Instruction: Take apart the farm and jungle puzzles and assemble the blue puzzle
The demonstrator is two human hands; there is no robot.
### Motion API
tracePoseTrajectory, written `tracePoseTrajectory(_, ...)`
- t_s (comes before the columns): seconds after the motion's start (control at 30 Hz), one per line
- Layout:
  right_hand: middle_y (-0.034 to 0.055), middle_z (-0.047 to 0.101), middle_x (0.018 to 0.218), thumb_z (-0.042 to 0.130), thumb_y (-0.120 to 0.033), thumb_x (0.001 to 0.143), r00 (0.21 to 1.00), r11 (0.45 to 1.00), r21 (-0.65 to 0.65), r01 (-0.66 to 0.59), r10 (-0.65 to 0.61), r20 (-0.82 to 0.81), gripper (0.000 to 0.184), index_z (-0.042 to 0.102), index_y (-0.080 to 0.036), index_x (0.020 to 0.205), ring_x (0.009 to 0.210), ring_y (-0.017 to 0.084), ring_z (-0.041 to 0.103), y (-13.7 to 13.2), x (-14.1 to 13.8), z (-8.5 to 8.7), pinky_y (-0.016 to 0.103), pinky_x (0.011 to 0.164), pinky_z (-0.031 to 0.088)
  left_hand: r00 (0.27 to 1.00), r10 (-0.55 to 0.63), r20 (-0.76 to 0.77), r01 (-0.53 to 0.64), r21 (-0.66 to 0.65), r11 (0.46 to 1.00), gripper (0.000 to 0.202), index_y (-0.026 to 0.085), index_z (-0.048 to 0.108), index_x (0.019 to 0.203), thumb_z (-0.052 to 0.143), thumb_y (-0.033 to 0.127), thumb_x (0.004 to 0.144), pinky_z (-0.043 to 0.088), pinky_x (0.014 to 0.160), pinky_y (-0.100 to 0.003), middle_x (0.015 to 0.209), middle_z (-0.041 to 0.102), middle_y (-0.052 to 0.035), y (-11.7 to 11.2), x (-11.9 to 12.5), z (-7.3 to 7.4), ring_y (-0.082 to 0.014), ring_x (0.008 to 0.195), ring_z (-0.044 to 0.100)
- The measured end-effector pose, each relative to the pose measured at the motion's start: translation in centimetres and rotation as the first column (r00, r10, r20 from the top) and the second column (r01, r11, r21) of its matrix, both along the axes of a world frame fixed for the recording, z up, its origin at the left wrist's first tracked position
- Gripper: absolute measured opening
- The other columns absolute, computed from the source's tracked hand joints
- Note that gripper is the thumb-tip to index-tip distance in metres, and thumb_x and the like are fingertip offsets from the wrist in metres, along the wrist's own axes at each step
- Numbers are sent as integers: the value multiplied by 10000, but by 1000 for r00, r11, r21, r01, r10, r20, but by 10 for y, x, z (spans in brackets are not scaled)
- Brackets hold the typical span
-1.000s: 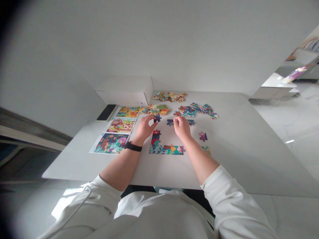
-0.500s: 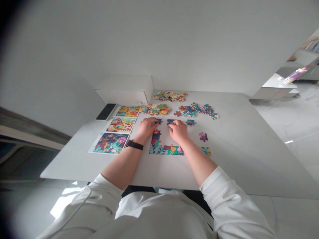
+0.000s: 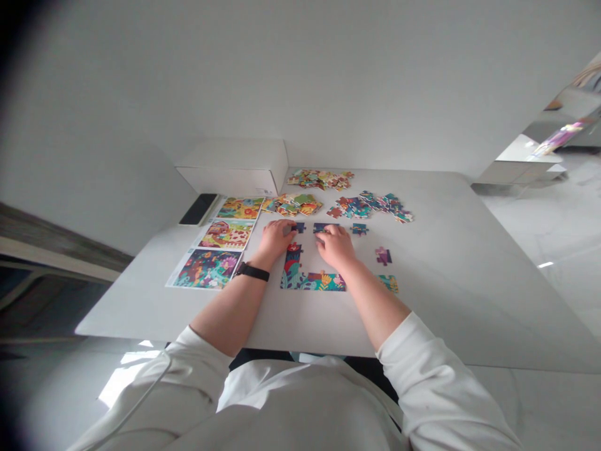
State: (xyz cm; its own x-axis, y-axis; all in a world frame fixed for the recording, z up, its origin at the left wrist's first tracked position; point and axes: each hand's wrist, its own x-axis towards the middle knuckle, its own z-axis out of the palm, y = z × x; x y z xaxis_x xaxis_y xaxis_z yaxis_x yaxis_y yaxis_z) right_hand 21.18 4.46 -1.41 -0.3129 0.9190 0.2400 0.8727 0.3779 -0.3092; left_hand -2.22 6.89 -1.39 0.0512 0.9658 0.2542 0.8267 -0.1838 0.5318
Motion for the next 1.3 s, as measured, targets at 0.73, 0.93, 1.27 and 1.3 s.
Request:
tracePoseTrajectory(0.73, 136, 654, 1461, 679, -327, 995, 996, 996, 6, -94, 94, -11, 414, 774, -239, 1389, 1330, 347, 569, 1, -10, -3, 505, 1194, 468, 991, 33, -128, -43, -74, 996, 268, 259, 760, 1233, 702, 296, 974, 465, 1131, -454, 1322, 777, -88, -6, 6, 13, -317, 1314, 636)
tracePoseTrajectory(0.93, 129, 650, 1469, 677, -328, 1006, 995, 995, -3, -97, 97, -8, 409, 769, -244, 1396, 1340, 341, 567, 1, -9, -2, 494, 1208, 461, 991, 36, -126, -44, -64, 997, 259, 256, 767, 1225, 711, 294, 975, 467, 1124, -448, 1315, 784, -81, -5, 6, 12, -316, 1312, 641)
tracePoseTrajectory(1.27, 126, 666, 1450, 692, -304, 984, 993, 994, 4, -113, 113, -37, 397, 785, -248, 1366, 1340, 339, 573, 1, -8, -4, 503, 1210, 474, 995, 38, -87, -42, -49, 998, 251, 258, 769, 1186, 736, 268, 938, 481, 1121, -470, 1299, 783, -88, -4, 6, 11, -328, 1295, 650)
tracePoseTrajectory(1.3, 126, 668, 1447, 692, -303, 984, 993, 994, 6, -112, 112, -40, 394, 787, -247, 1362, 1336, 339, 574, 1, -8, -4, 502, 1208, 476, 996, 38, -80, -42, -45, 998, 255, 255, 765, 1184, 741, 260, 930, 483, 1119, -471, 1298, 781, -90, -3, 6, 11, -329, 1287, 654)
